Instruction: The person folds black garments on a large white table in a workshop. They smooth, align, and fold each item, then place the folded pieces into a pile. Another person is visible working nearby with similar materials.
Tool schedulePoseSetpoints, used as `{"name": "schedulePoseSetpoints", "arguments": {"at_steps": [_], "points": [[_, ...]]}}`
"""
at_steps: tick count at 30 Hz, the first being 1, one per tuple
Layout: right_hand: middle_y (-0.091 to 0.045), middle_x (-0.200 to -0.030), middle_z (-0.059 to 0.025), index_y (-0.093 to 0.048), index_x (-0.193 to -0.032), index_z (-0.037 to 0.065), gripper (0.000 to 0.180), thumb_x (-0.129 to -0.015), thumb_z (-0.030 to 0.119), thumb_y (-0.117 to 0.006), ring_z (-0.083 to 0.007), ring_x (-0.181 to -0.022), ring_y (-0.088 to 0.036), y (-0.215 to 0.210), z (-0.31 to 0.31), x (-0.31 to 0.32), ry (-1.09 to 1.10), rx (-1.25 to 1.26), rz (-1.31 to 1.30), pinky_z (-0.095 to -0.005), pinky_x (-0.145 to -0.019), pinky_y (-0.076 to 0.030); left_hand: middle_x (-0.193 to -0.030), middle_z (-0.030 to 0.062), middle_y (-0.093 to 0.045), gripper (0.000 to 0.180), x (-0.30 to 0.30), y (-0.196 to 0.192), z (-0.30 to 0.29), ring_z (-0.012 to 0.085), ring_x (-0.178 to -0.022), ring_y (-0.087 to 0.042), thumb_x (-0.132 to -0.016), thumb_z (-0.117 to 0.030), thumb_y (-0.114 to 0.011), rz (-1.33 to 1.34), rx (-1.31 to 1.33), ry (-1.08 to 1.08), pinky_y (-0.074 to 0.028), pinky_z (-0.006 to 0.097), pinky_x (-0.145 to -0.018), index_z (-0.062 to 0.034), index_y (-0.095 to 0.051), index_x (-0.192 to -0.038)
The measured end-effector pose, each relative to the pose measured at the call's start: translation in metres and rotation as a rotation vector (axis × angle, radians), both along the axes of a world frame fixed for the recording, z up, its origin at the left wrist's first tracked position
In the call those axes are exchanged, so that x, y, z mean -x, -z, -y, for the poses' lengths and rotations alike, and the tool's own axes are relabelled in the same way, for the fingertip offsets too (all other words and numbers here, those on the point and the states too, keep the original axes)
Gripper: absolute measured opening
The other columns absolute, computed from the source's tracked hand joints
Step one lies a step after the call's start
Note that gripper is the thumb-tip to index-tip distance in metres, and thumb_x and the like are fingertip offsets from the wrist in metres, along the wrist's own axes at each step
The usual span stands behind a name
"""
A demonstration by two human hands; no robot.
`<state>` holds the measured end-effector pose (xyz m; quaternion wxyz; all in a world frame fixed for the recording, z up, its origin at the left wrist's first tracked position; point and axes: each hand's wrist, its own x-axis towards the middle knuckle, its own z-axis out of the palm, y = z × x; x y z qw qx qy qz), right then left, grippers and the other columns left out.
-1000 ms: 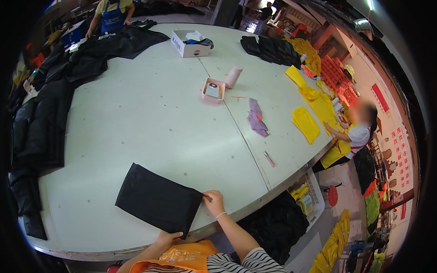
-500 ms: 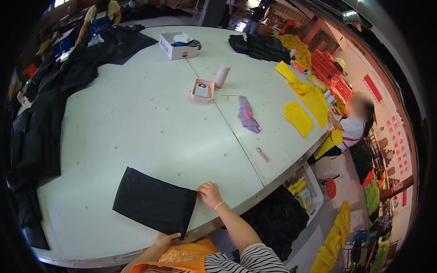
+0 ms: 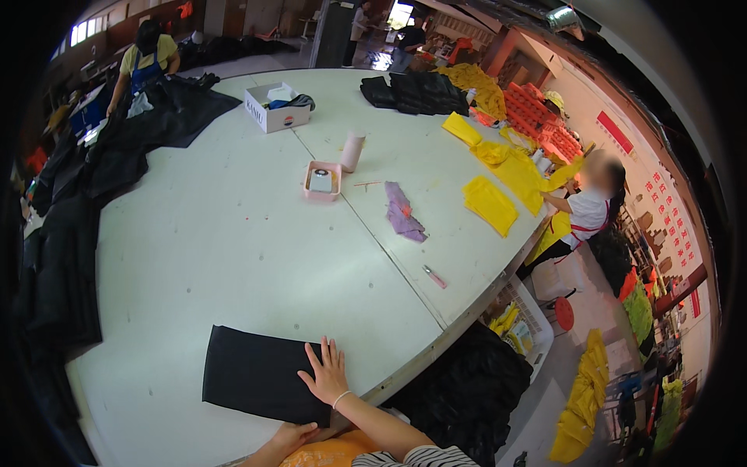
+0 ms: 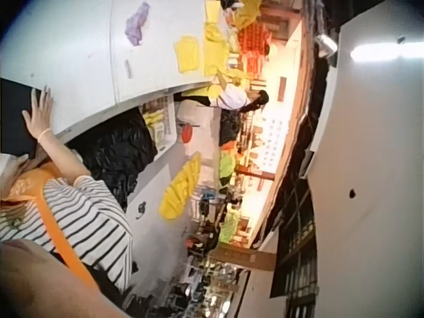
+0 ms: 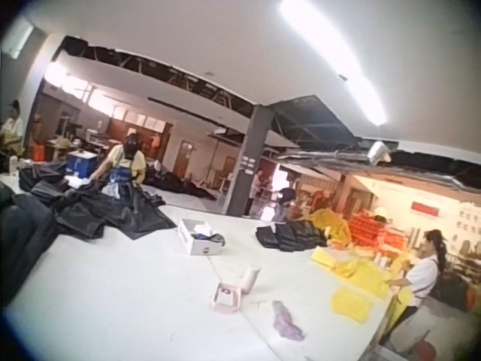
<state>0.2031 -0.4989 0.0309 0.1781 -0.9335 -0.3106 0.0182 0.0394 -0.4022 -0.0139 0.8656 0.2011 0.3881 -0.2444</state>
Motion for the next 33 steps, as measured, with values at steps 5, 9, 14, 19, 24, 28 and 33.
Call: {"name": "schedulePoseSetpoints", "arguments": {"at_steps": [5,9,14,19,24,28,33], "points": [[-0.013,-0.151,-0.0219,-0.022,-0.147,0.02,0.07,-0.089,0.054,-0.045,-0.0437,-0.138,-0.011,0.011,0.015,-0.035,-0.04,0.016,0.011,-0.062,-0.106,-0.014,-0.082,0.0091,-0.068,0.021,-0.003,-0.086,-0.045,0.015,-0.074,-0.063,-0.079,-0.018,-0.071,0.389,-0.911,0.676,-0.051,0.028,-0.07,-0.0002,-0.066,-0.09],[-0.011,-0.152,-0.0182,-0.022,-0.146,0.022,0.071,-0.089,0.055,-0.046,-0.0407,-0.139,-0.01,0.01,0.025,-0.06,-0.073,0.065,0.027,-0.0607,-0.107,-0.013,-0.111,0.0149,-0.061,0.031,-0.066,-0.133,-0.105,0.0304,-0.101,-0.058,-0.076,-0.014,-0.07,0.753,-1.968,0.132,-0.044,0.041,-0.088,-0.0063,-0.063,-0.105],[-0.007,-0.153,-0.0185,-0.02,-0.147,0.017,0.069,-0.091,0.05,-0.044,-0.0407,-0.139,-0.009,-0.014,0.001,-0.055,0.02,0.08,0.027,-0.0601,-0.108,-0.011,-0.15,0.0164,-0.021,0.065,-0.103,-0.096,-0.137,0.0423,-0.134,-0.022,-0.086,-0.044,-0.056,0.244,-2.219,0.69,-0.021,0.055,-0.107,-0.0133,-0.037,-0.141],[-0.018,-0.151,-0.0173,-0.023,-0.146,0.015,0.067,-0.092,0.051,-0.04,-0.0369,-0.139,-0.016,0.013,-0.003,-0.061,0.006,0.196,-0.052,-0.0552,-0.11,-0.014,-0.151,0.0164,-0.018,0.073,-0.112,-0.069,-0.127,0.0399,-0.124,-0.035,-0.083,-0.047,-0.058,0.226,-2.101,0.684,-0.034,0.051,-0.098,-0.0132,-0.032,-0.142],[-0.051,-0.127,-0.0224,-0.029,-0.142,0.006,0.068,-0.088,0.042,-0.05,-0.0343,-0.119,-0.049,-0.047,0.008,-0.172,-0.005,-0.036,-0.262,-0.0455,-0.102,-0.035,-0.15,0.0169,-0.018,0.076,-0.116,-0.067,-0.116,0.04,-0.125,-0.034,-0.083,-0.044,-0.06,0.254,-2.073,0.601,-0.035,0.05,-0.098,-0.0118,-0.028,-0.143],[-0.064,-0.083,-0.0192,-0.019,-0.146,0.012,0.063,-0.091,0.024,-0.047,-0.0335,-0.075,-0.061,-0.245,-0.04,-0.29,0.162,0.016,-0.054,-0.0437,-0.072,-0.047,-0.149,0.021,-0.018,0.078,-0.101,-0.064,-0.134,0.0437,-0.128,-0.03,-0.083,-0.039,-0.062,0.173,-1.869,0.206,-0.034,0.048,-0.101,-0.0065,-0.024,-0.144],[-0.066,-0.077,-0.0195,-0.016,-0.147,0.018,0.065,-0.09,0.017,-0.046,-0.0255,-0.059,-0.062,-0.399,-0.035,-0.41,0.325,0.021,0.338,-0.0371,-0.057,-0.051,-0.12,0.0259,-0.048,0.072,-0.08,-0.066,-0.128,0.0395,-0.111,-0.047,-0.084,-0.042,-0.061,0.053,-1.744,0.373,-0.04,0.044,-0.093,0.0053,-0.036,-0.133]]}}
